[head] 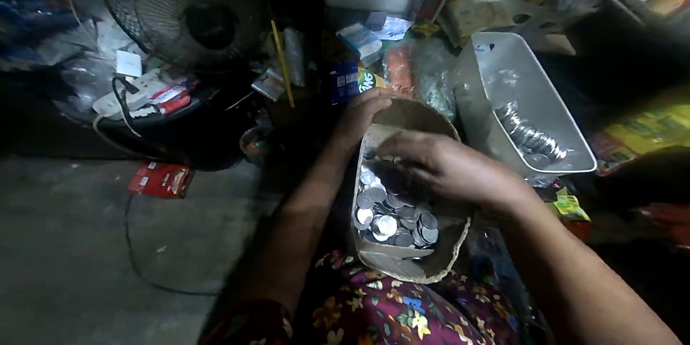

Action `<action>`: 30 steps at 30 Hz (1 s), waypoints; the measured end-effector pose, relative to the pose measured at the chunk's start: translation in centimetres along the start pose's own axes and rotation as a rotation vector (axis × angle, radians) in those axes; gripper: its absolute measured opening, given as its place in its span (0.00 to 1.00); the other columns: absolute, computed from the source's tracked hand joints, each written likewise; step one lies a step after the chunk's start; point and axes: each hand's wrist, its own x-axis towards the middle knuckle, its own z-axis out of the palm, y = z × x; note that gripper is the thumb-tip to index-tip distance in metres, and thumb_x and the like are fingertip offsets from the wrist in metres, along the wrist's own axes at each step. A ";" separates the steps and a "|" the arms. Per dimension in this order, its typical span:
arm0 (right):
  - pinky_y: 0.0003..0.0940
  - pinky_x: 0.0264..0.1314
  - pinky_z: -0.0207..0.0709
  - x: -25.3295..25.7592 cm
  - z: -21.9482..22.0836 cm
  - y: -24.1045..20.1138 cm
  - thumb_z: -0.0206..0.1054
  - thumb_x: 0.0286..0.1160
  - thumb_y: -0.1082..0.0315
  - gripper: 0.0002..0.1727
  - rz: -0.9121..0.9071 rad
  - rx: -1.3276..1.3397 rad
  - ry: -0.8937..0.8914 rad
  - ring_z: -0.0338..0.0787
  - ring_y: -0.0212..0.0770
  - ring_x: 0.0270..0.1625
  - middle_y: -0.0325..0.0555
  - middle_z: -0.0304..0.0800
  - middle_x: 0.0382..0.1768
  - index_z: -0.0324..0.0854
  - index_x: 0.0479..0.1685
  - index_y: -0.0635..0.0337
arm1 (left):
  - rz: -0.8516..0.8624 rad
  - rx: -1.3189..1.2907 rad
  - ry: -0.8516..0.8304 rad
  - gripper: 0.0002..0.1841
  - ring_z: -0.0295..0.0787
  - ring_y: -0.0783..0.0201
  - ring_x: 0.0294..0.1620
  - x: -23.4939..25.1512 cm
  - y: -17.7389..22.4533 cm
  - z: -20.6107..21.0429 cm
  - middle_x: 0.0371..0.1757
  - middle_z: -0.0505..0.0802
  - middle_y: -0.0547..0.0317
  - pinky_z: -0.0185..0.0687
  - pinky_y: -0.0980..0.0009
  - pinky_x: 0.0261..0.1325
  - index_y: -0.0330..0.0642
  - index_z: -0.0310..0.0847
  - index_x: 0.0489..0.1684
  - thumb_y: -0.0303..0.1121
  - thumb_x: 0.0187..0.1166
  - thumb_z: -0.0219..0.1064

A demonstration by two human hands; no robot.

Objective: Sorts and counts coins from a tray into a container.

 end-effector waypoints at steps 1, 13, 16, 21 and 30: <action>0.48 0.70 0.80 1.1 0.0 0.6 0.65 0.81 0.72 0.16 0.053 -0.051 0.040 0.89 0.51 0.64 0.56 0.88 0.62 0.86 0.65 0.62 | -0.014 -0.020 0.002 0.18 0.83 0.70 0.55 -0.1 0.1 0.1 0.57 0.88 0.53 0.78 0.70 0.61 0.33 0.82 0.62 0.27 0.87 0.47; 0.25 0.61 0.83 2.4 -0.6 3.1 0.60 0.79 0.76 0.13 -0.122 0.362 -0.188 0.89 0.28 0.56 0.39 0.93 0.53 0.92 0.48 0.59 | 0.019 0.009 0.009 0.18 0.82 0.69 0.60 0.2 -0.4 0.0 0.59 0.89 0.52 0.75 0.68 0.66 0.33 0.84 0.60 0.28 0.86 0.48; 0.38 0.63 0.84 1.9 -1.1 2.5 0.64 0.79 0.77 0.12 -0.039 0.043 -0.044 0.91 0.39 0.56 0.45 0.92 0.52 0.92 0.49 0.58 | 0.006 -0.008 0.015 0.17 0.83 0.70 0.55 0.0 -0.1 0.0 0.55 0.88 0.52 0.78 0.70 0.62 0.33 0.83 0.60 0.28 0.86 0.48; 0.61 0.61 0.80 0.8 0.2 -0.8 0.72 0.73 0.74 0.19 0.333 -0.503 -0.247 0.87 0.64 0.62 0.61 0.87 0.58 0.86 0.64 0.58 | 0.001 0.039 0.008 0.19 0.81 0.69 0.63 0.0 -0.1 0.0 0.63 0.88 0.51 0.73 0.68 0.68 0.33 0.83 0.63 0.29 0.86 0.48; 0.54 0.53 0.84 -1.4 0.6 -0.5 0.75 0.66 0.78 0.15 0.182 -0.332 -0.145 0.90 0.57 0.49 0.56 0.88 0.45 0.89 0.52 0.59 | -0.005 0.036 0.025 0.18 0.80 0.70 0.64 -0.1 0.1 0.0 0.64 0.88 0.53 0.72 0.69 0.69 0.34 0.84 0.61 0.29 0.87 0.47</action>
